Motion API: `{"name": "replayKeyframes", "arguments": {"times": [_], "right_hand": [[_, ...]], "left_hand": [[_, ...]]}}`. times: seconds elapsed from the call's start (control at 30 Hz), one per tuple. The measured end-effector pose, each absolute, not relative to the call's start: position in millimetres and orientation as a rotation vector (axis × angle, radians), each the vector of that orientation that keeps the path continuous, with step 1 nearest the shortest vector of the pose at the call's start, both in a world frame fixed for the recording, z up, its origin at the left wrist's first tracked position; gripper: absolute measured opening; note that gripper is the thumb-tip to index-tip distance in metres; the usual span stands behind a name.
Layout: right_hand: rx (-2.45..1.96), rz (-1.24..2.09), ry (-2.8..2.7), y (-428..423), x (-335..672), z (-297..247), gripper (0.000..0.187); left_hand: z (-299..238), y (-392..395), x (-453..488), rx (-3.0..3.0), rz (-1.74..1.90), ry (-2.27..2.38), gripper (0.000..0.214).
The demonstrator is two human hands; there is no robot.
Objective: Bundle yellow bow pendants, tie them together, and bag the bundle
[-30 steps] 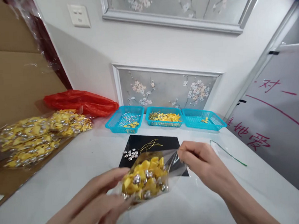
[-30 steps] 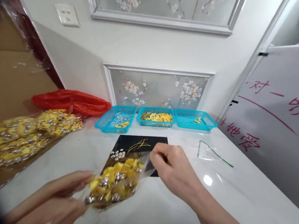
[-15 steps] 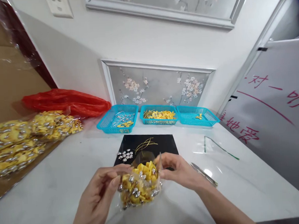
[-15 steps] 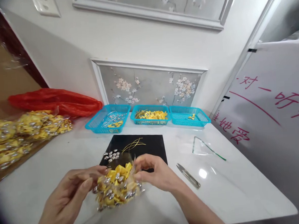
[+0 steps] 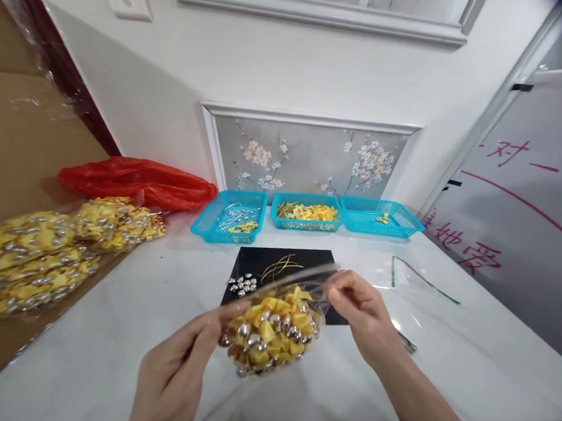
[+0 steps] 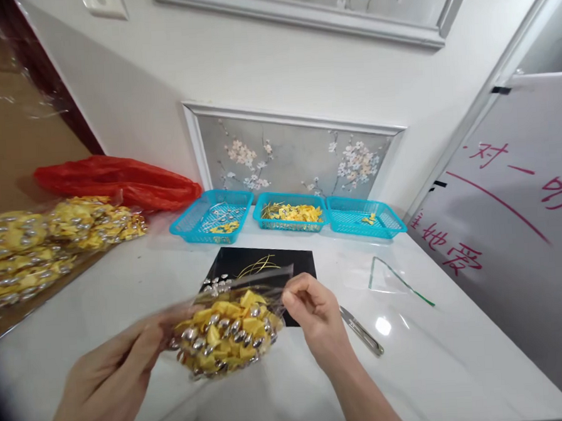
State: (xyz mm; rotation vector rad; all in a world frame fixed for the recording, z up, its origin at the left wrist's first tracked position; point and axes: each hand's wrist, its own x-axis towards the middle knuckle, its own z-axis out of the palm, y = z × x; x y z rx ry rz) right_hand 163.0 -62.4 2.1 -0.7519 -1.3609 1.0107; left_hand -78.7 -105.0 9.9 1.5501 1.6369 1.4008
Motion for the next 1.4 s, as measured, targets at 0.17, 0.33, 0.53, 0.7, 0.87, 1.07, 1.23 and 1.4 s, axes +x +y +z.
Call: {"name": "replayKeyframes", "arguments": {"times": [0.17, 0.33, 0.53, 0.7, 0.87, 1.07, 1.23, 1.4], "right_hand": [[-0.834, 0.967, -1.385, -66, 170, 7, 0.017], [-0.922, 1.114, -1.301, -62, 176, -2, 0.021], [-1.016, 1.183, -1.293, -53, 184, -1, 0.025], [-0.926, 1.383, -1.139, -29, 177, -11, 0.025], [-0.929, 1.572, -1.017, -23, 185, -38, 0.034], [-1.114, 1.627, -0.810, -61, 230, -56, 0.048], [-1.305, 1.323, -1.212, -61, 231, -59, 0.030], [-1.219, 1.062, -1.455, -27, 211, -47, 0.015]], "left_hand": [[23, -104, -71, 1.195, 1.381, 1.405, 0.034], [33, -100, -58, 0.884, 1.240, 1.188, 0.033], [36, -91, -48, 0.911, 1.298, 1.204, 0.033], [26, -95, -45, 2.051, 1.417, 1.391, 0.028], [-21, -96, -23, 3.151, 1.137, 0.763, 0.034], [-62, -110, 17, 3.098, 1.025, 0.926, 0.024], [-36, -108, 20, 2.993, 0.969, 0.795, 0.025], [3, -57, 19, 2.377, 1.002, 1.280, 0.035]]}}
